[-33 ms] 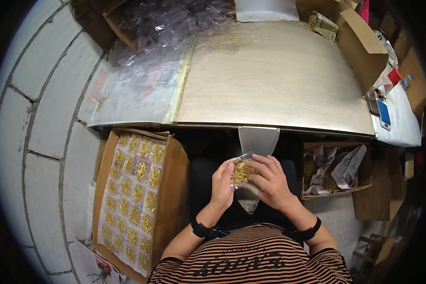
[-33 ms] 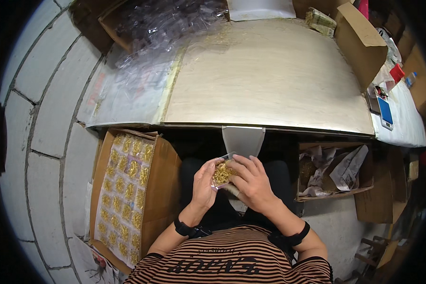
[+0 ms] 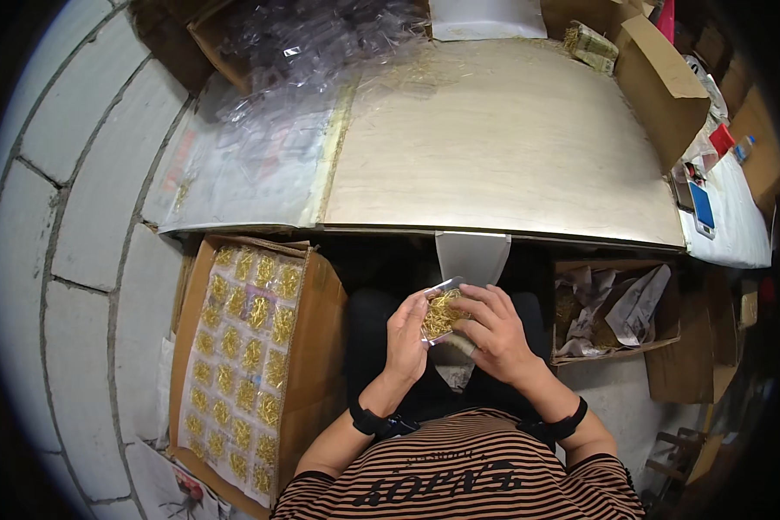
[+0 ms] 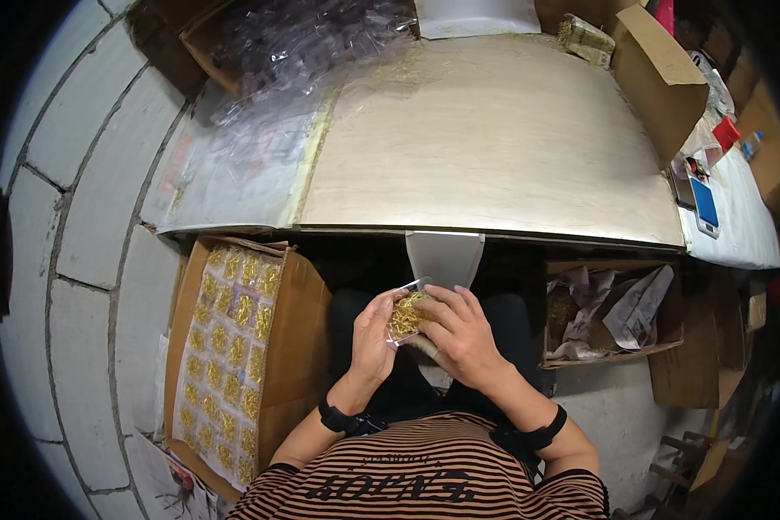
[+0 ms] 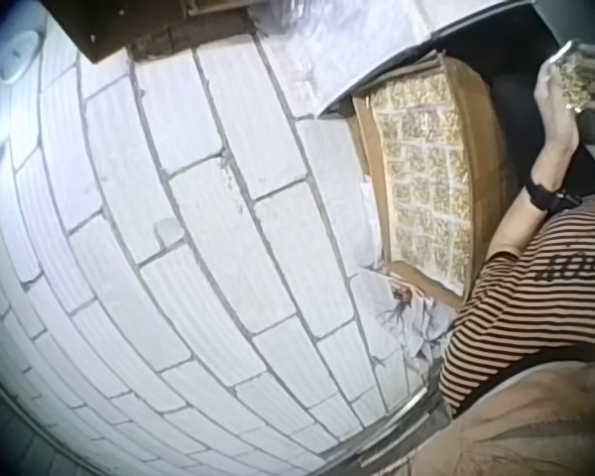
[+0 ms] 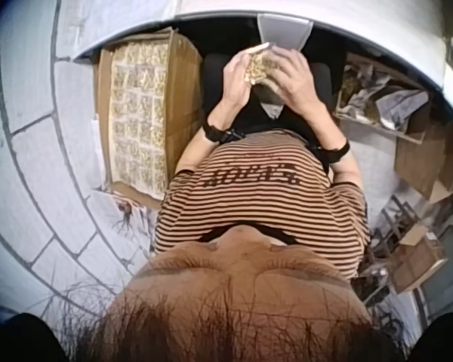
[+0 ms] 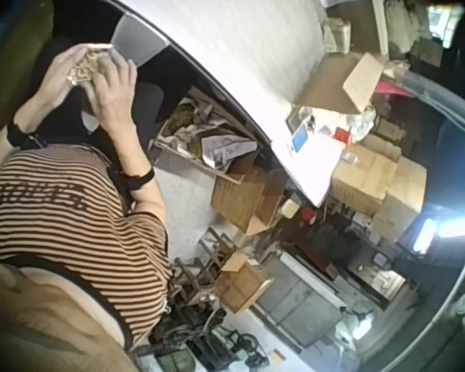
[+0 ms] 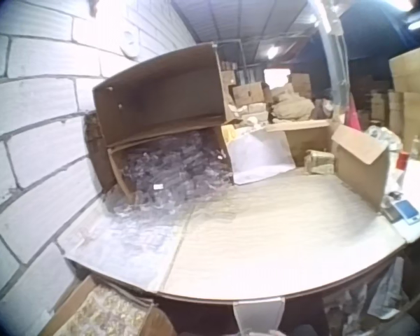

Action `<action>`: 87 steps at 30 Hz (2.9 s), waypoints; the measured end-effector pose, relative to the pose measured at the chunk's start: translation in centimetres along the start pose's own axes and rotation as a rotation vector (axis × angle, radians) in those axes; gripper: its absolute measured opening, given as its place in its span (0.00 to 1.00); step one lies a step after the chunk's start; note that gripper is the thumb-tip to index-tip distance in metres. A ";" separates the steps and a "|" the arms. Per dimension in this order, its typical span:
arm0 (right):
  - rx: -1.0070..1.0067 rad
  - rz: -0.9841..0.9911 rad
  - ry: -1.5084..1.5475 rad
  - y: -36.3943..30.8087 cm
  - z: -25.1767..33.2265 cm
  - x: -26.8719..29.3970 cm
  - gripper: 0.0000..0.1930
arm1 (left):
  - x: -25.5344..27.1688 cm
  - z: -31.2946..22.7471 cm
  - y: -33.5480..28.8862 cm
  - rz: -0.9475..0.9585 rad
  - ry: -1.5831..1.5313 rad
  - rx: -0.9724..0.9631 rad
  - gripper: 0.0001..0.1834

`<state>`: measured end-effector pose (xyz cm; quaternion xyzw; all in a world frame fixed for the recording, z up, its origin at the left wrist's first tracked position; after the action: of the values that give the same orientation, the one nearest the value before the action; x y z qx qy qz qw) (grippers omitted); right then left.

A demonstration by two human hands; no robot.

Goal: Sort small gold-colored metal parts into plastic bags and feed metal plates into a machine feeder.

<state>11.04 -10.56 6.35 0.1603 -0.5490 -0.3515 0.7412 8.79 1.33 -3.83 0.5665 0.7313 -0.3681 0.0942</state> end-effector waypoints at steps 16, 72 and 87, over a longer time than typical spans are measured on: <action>-0.353 -0.139 0.357 -1.6 -3.1 0.4 0.10 | -0.9 0.4 -0.6 0.089 0.062 0.087 0.18; -0.789 -0.180 0.839 -3.7 -5.3 -3.0 0.10 | -0.2 -0.1 -0.8 0.033 0.110 0.089 0.14; -0.740 -0.254 0.753 2.7 -13.2 -3.7 0.10 | 10.1 -7.2 -16.8 -0.245 0.265 0.073 0.21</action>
<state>23.68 -8.01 0.90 0.0687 -0.0616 -0.5266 0.8451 -7.76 12.13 2.96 0.5197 0.7870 -0.3252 -0.0694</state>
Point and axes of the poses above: each hand's wrist, its own y-axis towards the middle knuckle, its own x-axis out of the back of the hand, z = x × y, the point moved 8 cm from there along y, towards the middle knuckle, and after that the axes turned 14 degrees about x, right-handed, at the moved point
